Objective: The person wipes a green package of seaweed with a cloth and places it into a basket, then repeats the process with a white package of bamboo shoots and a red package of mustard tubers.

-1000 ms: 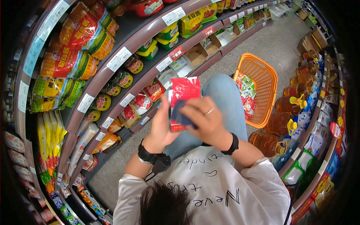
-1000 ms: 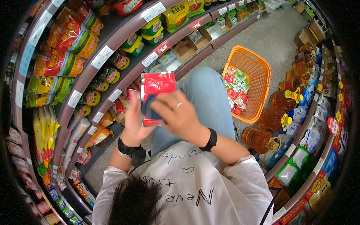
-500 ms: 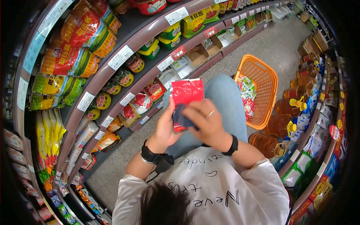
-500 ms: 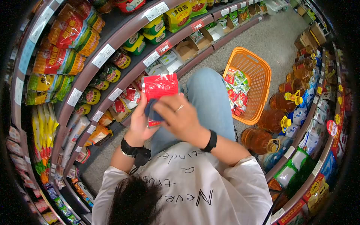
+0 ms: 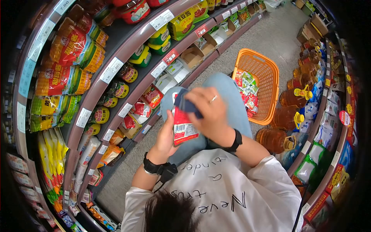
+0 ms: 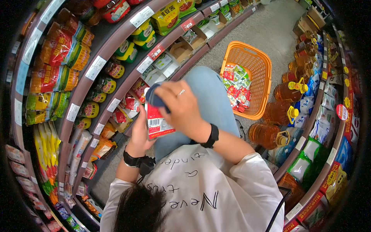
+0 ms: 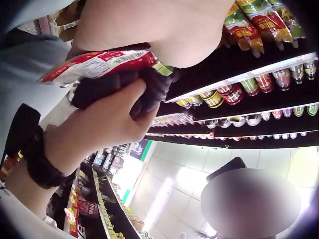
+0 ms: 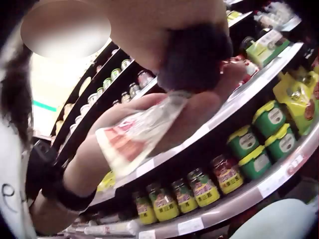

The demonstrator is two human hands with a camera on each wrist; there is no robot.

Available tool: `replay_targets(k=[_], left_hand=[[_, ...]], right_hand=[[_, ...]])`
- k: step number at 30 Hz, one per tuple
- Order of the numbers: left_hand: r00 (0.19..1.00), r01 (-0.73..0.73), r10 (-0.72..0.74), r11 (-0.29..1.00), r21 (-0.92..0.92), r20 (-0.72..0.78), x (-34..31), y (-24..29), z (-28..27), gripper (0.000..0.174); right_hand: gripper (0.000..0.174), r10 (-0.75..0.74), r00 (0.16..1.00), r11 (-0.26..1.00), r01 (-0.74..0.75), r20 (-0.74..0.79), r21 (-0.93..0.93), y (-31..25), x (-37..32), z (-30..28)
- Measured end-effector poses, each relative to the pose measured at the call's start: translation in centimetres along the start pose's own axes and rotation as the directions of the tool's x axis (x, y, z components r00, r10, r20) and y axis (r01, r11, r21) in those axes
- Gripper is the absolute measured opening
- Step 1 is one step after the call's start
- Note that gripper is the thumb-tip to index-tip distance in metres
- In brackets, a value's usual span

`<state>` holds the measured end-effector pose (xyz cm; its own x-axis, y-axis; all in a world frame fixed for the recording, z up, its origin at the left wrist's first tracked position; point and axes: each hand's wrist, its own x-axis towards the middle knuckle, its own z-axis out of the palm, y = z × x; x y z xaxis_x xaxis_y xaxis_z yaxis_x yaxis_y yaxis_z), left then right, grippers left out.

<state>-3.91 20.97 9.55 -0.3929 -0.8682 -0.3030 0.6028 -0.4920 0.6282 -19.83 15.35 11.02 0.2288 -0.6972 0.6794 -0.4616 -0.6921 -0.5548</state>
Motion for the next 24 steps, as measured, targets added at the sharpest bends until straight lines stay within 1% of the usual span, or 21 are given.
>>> replay_targets(k=[3, 4, 5, 6, 7, 8, 9, 10, 11, 12, 13, 14, 15, 17, 18, 19, 21, 22, 23, 24], left_hand=[[0.996, 0.012, -0.021, 0.995, -0.101, -0.092, 0.3, -0.5, 0.3, 0.064], [0.989, -0.018, 0.013, 0.999, -0.030, -0.147, 0.5, -1.0, 0.5, 0.064], [0.995, -0.002, -0.006, 0.996, -0.085, -0.095, 0.5, -1.1, 0.5, 0.063], [0.999, 0.017, -0.024, 0.990, -0.141, -0.043, 0.6, -1.1, 0.5, 0.063], [0.999, 0.039, -0.037, 0.980, -0.196, 0.012, 0.5, -1.1, 0.4, 0.062], [0.998, 0.022, -0.012, 0.988, -0.151, 0.067, 0.3, -1.1, 0.3, 0.059], [0.999, 0.024, -0.019, 0.989, -0.145, 0.035, 0.4, -1.2, 0.4, 0.058], [1.000, 0.024, -0.024, 0.990, -0.140, 0.001, 0.6, -1.2, 0.6, 0.058], [0.999, 0.022, -0.027, 0.991, -0.135, -0.036, 0.8, -1.1, 0.8, 0.057], [1.000, 0.019, -0.020, 0.985, -0.172, -0.006, 0.9, -0.7, 1.4, 0.056], [1.000, 0.022, -0.025, 0.978, -0.205, -0.013, 1.1, -0.6, 1.3, 0.054], [0.999, 0.002, 0.006, 0.986, -0.169, 0.049, 1.5, -0.5, 1.7, 0.055], [0.993, -0.015, 0.030, 0.992, -0.129, 0.114, 1.8, -0.2, 2.3, 0.055], [0.999, 0.011, -0.002, 0.983, -0.182, 0.048, 1.7, -0.6, 1.8, 0.056], [1.000, 0.024, -0.021, 0.976, -0.215, 0.015, 1.5, -0.8, 1.6, 0.056], [1.000, 0.012, -0.013, 0.981, -0.193, -0.006, 1.4, -0.9, 1.7, 0.056], [0.999, -0.011, 0.006, 0.990, -0.144, -0.039, 1.5, -0.7, 2.0, 0.056], [1.000, -0.002, 0.000, 0.981, -0.195, -0.010, 1.8, -0.9, 1.8, 0.056], [0.999, -0.024, 0.027, 0.984, -0.178, 0.018, 1.9, -0.9, 2.0, 0.056], [0.997, -0.045, 0.054, 0.986, -0.160, 0.048, 2.0, -0.9, 2.3, 0.056]], right_hand=[[0.048, -0.028, 0.995, 0.996, 0.020, 0.091, 0.088, -0.8, -1.3, 0.3], [0.048, -0.029, 0.991, 0.994, 0.014, 0.134, 0.111, -0.6, -1.5, 0.1], [0.047, -0.031, 0.984, 0.991, 0.007, 0.176, 0.135, -0.4, -1.6, -0.1], [0.046, -0.021, 0.988, 0.995, 0.005, 0.154, 0.101, 0.2, -1.2, -0.5], [0.046, 0.032, 0.994, 0.998, -0.038, 0.105, 0.055, 0.7, -1.0, -0.7], [0.045, 0.082, 0.995, 0.997, -0.082, 0.053, 0.008, 1.2, -0.8, -1.0], [0.045, 0.125, 0.992, 0.991, -0.125, 0.000, -0.038, 1.5, -0.6, -1.1], [0.047, 0.119, 0.992, 0.991, -0.118, 0.027, -0.058, 1.0, -0.9, -1.2], [0.048, 0.079, 0.992, 0.997, -0.081, 0.093, 0.012, 0.5, -1.5, -1.2], [0.049, 0.033, 0.987, 0.995, -0.048, 0.158, 0.089, -0.2, -2.3, -1.2], [0.051, -0.018, 0.976, 0.985, -0.020, 0.219, 0.170, -0.8, -3.2, -1.2], [0.054, -0.045, 0.967, 0.981, -0.005, 0.249, 0.196, -1.4, -3.9, -1.1], [0.054, -0.035, 0.976, 0.986, -0.001, 0.216, 0.164, -1.1, -3.7, -1.1], [0.054, -0.011, 0.988, 0.996, -0.004, 0.151, 0.093, 0.0, -3.0, -2.3], [0.054, 0.048, 0.998, 0.999, -0.049, 0.048, 0.016, 0.1, -2.4, -2.7], [0.054, 0.072, 0.997, 0.997, -0.073, -0.035, -0.032, 0.6, -1.6, -3.1], [0.054, 0.114, 0.993, 0.991, -0.115, -0.026, -0.063, 0.2, -1.4, -2.9], [0.054, 0.066, 0.997, 0.997, -0.065, 0.038, -0.030, -0.2, -1.8, -2.8], [0.053, 0.016, 0.995, 1.000, -0.016, 0.100, 0.004, -0.8, -2.5, -2.6], [0.054, -0.044, 0.970, 0.993, 0.017, 0.238, 0.114, -1.1, -3.0, -2.6]])
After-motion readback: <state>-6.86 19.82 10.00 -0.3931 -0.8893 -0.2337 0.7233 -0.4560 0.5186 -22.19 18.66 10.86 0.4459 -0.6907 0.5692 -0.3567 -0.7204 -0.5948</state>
